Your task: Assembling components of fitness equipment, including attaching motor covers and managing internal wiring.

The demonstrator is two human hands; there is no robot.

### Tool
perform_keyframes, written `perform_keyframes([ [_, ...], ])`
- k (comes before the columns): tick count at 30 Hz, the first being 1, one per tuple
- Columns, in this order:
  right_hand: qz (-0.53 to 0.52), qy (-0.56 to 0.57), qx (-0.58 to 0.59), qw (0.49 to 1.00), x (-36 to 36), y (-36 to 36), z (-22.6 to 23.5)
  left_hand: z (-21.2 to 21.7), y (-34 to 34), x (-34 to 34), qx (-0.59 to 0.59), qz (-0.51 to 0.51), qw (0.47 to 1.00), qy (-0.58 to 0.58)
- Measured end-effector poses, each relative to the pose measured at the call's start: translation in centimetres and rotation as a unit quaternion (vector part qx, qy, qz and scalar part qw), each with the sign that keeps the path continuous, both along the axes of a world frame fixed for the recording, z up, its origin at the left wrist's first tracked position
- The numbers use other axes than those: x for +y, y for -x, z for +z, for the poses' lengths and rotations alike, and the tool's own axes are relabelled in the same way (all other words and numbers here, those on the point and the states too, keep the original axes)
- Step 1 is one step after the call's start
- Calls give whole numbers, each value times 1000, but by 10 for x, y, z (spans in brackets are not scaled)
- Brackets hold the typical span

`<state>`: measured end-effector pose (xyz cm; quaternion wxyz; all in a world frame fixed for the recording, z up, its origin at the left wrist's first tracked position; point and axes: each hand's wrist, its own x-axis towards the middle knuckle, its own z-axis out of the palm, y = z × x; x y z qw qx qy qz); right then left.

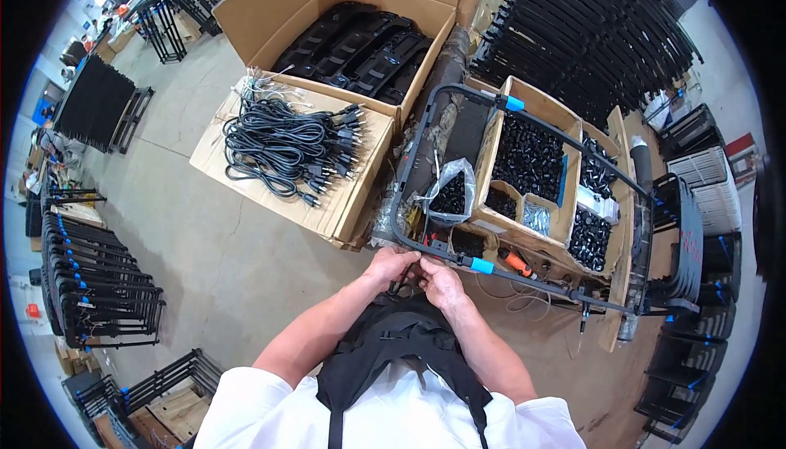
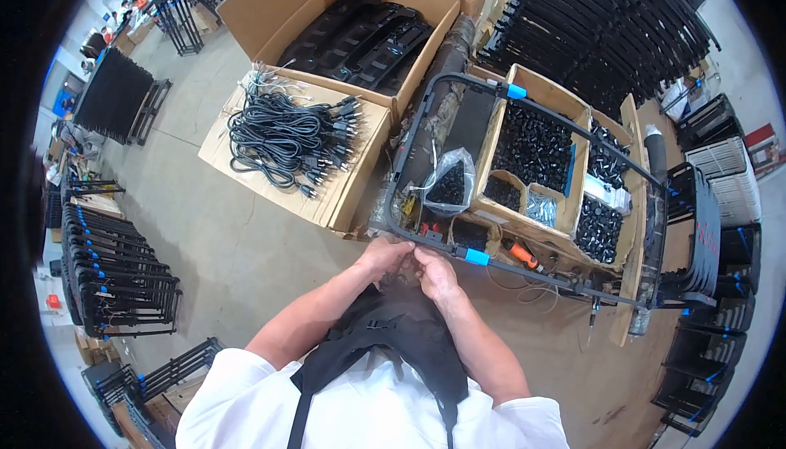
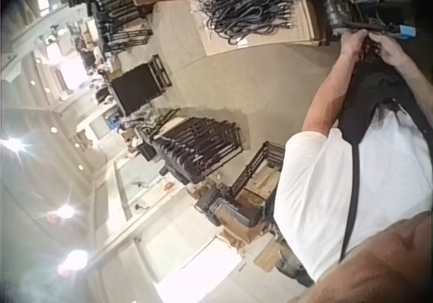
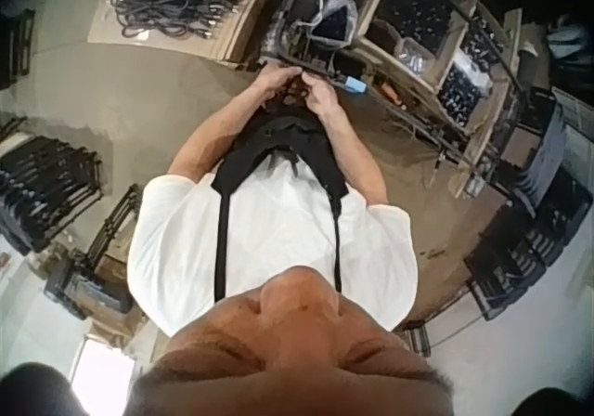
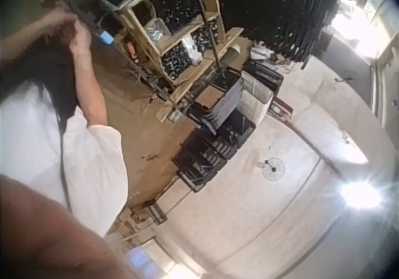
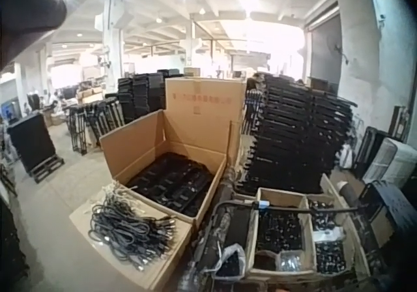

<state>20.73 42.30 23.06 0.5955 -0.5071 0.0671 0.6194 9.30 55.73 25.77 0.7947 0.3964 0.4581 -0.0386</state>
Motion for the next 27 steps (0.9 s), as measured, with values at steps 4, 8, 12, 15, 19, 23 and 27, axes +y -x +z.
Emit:
perform_keyframes([
  [4, 73, 49, -165, 982, -9, -1, 9, 3, 6, -4, 25, -41, 998, -40],
  [8, 180, 48, -367, 911, -9, -11, 17, -5, 13, -12, -21, -61, 997, -49],
  [12, 345, 42, -667, 659, 17, -17, 91, -3, 29, -20, -31, -39, 976, -213],
  [15, 336, -88, -711, 611, 35, -11, 108, -23, 34, -31, -59, -22, 950, -307],
  [19, 475, -157, -754, 426, 58, -13, 90, -66, 38, -47, -150, 14, 934, -323],
  [23, 510, -172, -792, 288, 58, -11, 87, -64, 39, -56, -95, -37, 929, -355],
  [27, 518, -225, -805, 179, 71, -20, 75, -64, 38, -49, -112, -50, 924, -363],
])
